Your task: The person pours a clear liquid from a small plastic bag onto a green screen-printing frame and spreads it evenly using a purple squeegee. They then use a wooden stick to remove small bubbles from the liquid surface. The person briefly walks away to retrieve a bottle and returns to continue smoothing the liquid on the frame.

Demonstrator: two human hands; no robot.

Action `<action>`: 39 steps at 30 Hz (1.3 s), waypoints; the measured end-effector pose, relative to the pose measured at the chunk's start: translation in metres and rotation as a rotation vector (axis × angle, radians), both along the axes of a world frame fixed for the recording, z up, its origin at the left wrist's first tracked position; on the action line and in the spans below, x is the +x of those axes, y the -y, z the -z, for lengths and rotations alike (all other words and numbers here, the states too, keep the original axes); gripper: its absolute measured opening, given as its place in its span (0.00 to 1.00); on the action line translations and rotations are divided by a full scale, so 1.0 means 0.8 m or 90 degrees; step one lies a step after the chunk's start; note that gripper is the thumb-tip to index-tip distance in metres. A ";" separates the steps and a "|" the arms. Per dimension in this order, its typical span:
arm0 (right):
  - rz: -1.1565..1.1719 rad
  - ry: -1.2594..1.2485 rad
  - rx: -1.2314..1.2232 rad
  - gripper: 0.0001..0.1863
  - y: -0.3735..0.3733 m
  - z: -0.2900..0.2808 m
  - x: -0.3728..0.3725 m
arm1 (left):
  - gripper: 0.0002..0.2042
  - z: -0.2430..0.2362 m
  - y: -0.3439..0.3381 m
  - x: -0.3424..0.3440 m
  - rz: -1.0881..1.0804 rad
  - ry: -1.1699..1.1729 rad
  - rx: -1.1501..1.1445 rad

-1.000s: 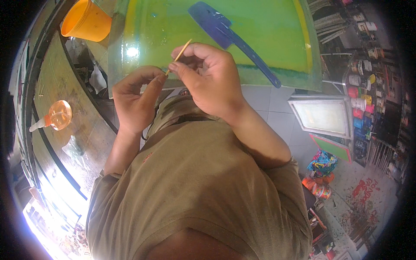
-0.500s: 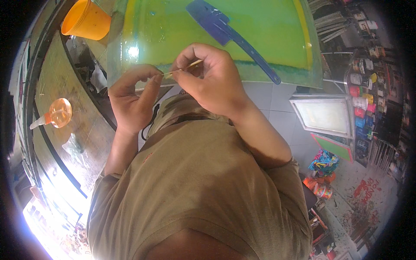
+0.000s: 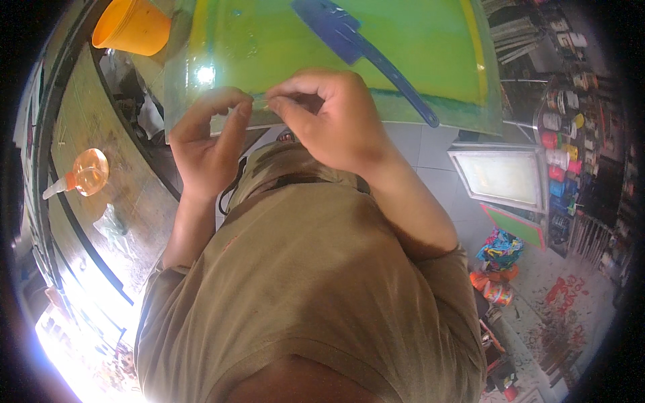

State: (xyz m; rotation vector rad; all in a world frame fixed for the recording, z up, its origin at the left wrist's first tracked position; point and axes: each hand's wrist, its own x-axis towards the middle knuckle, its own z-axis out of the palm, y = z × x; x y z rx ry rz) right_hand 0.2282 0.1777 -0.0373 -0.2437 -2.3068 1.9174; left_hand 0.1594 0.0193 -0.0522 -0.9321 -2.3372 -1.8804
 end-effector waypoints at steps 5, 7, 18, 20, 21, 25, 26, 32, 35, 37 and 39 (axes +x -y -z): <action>-0.008 0.128 -0.071 0.08 -0.013 -0.003 -0.018 | 0.03 0.013 0.011 -0.012 -0.048 0.096 0.029; -0.006 0.149 -0.109 0.09 -0.013 -0.002 -0.024 | 0.03 0.015 0.014 -0.016 -0.048 0.104 0.033; 0.053 0.218 0.204 0.09 -0.032 0.008 -0.070 | 0.02 0.027 0.024 -0.024 -0.021 0.080 0.035; 0.029 0.292 0.177 0.09 -0.038 0.001 -0.088 | 0.02 0.032 0.027 -0.024 -0.025 0.108 0.038; 0.017 0.329 0.163 0.09 -0.041 -0.001 -0.097 | 0.02 0.035 0.027 -0.024 -0.026 0.128 0.047; 0.048 0.429 0.131 0.09 -0.042 -0.003 -0.128 | 0.02 0.041 0.030 -0.026 -0.019 0.097 0.035; 0.040 0.440 0.137 0.09 -0.043 -0.003 -0.133 | 0.02 0.042 0.030 -0.026 -0.016 0.088 0.037; 0.028 0.435 0.135 0.10 -0.047 -0.003 -0.152 | 0.03 0.044 0.028 -0.026 -0.011 0.000 0.043; 0.068 0.426 0.136 0.08 -0.036 -0.004 -0.152 | 0.03 0.046 0.030 -0.027 -0.008 -0.001 0.043; 0.060 0.438 0.170 0.08 -0.034 -0.009 -0.153 | 0.03 0.044 0.031 -0.028 -0.005 -0.012 0.034; 0.048 0.479 0.187 0.08 -0.039 -0.002 -0.160 | 0.03 0.044 0.030 -0.027 -0.003 -0.023 0.032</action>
